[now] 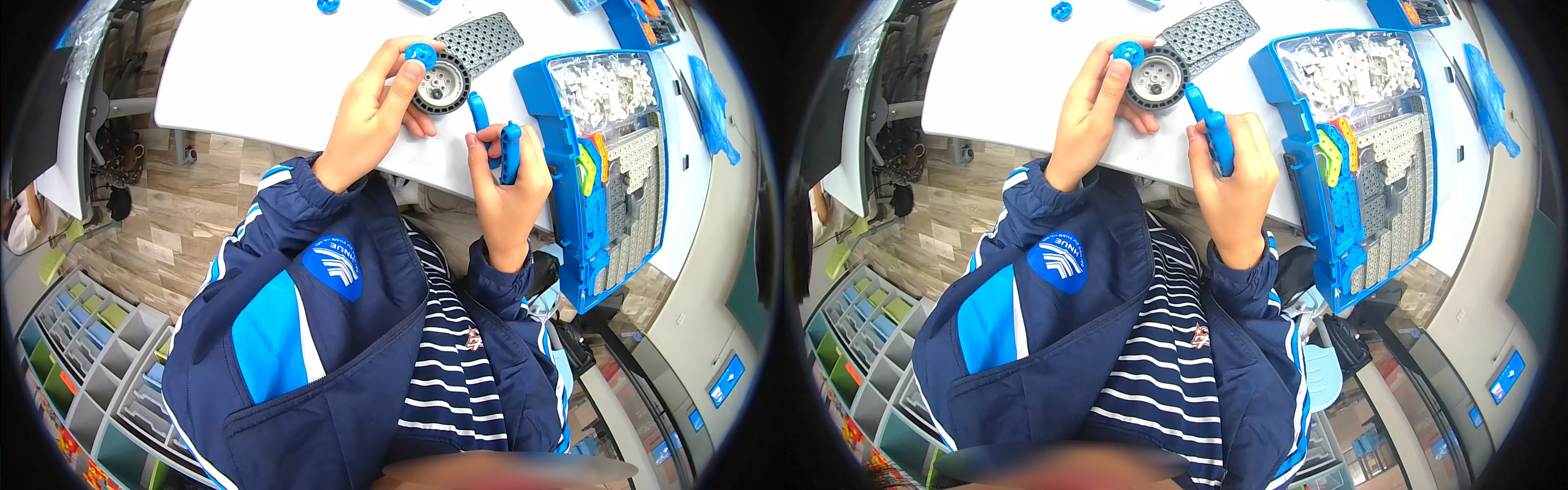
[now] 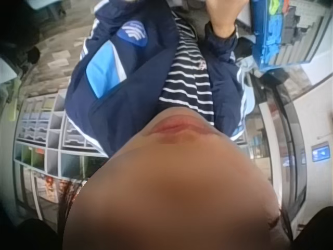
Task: The person uses a blue plastic tool to press a small blue gear onto a shaft, then repeatedly picks up, compares, and places back orange and blue gears from a compartmentalized kit. The person also handles a gray wheel and other small components while organizing parts in the kit.
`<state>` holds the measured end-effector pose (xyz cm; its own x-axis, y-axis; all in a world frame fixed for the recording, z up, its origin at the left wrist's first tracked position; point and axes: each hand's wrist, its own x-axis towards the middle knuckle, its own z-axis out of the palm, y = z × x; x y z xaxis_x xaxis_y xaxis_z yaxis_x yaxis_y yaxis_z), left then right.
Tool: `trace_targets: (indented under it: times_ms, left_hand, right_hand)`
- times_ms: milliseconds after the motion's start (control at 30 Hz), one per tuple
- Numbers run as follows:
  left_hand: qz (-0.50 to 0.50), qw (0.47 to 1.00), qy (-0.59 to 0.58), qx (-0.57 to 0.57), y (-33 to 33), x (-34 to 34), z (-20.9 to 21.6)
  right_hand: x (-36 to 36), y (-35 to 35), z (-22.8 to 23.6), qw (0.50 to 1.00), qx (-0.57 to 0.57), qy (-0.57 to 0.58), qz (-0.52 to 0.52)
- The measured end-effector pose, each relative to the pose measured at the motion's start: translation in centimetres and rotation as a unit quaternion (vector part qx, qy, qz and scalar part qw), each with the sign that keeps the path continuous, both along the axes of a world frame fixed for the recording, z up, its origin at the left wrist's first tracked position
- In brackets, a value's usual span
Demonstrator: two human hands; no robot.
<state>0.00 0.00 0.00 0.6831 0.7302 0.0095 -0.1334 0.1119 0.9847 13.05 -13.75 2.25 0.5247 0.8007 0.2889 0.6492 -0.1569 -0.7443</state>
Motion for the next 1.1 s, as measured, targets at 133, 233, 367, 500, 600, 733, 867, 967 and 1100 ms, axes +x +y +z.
trace_targets:
  times_ms: [133,233,367,500,600,733,867,967,1100]
  left_hand:
    - [0.022,1.000,0.011,-0.012,0.1,-0.2,0.1]
    - [0.019,0.999,0.026,-0.025,0.3,-0.5,0.1]
    - [0.020,0.999,0.030,-0.030,0.6,-1.1,0.2]
    - [0.027,0.999,0.021,-0.034,0.7,-1.1,0.2]
    - [0.029,0.999,0.017,-0.035,0.7,-1.2,0.1]
    - [0.035,0.999,0.015,-0.027,0.1,-1.3,-0.4]
    - [0.046,0.999,0.014,-0.013,-0.4,-1.4,0.0]
    - [0.046,0.999,0.024,0.003,-0.4,-1.5,0.3]
    - [0.025,0.999,0.025,0.009,-0.1,-1.8,0.4]
  right_hand:
    - [-0.3,0.2,-0.6,1.000,0.001,0.015,-0.005]
    - [-0.4,0.1,-0.9,0.998,-0.012,0.061,-0.022]
    - [-0.2,0.4,-1.2,0.995,-0.037,-0.079,-0.044]
    - [-0.1,1.2,-0.8,0.985,-0.024,-0.162,-0.051]
    - [-0.6,2.0,-0.4,0.985,0.027,-0.167,-0.030]
    - [-1.2,3.8,-0.6,0.996,0.000,-0.085,0.036]
    - [-1.0,5.6,0.3,0.998,-0.052,-0.032,0.035]
    - [-1.0,5.8,1.3,0.994,-0.090,-0.032,0.047]
    - [-1.3,6.0,2.0,0.988,-0.129,-0.058,0.056]
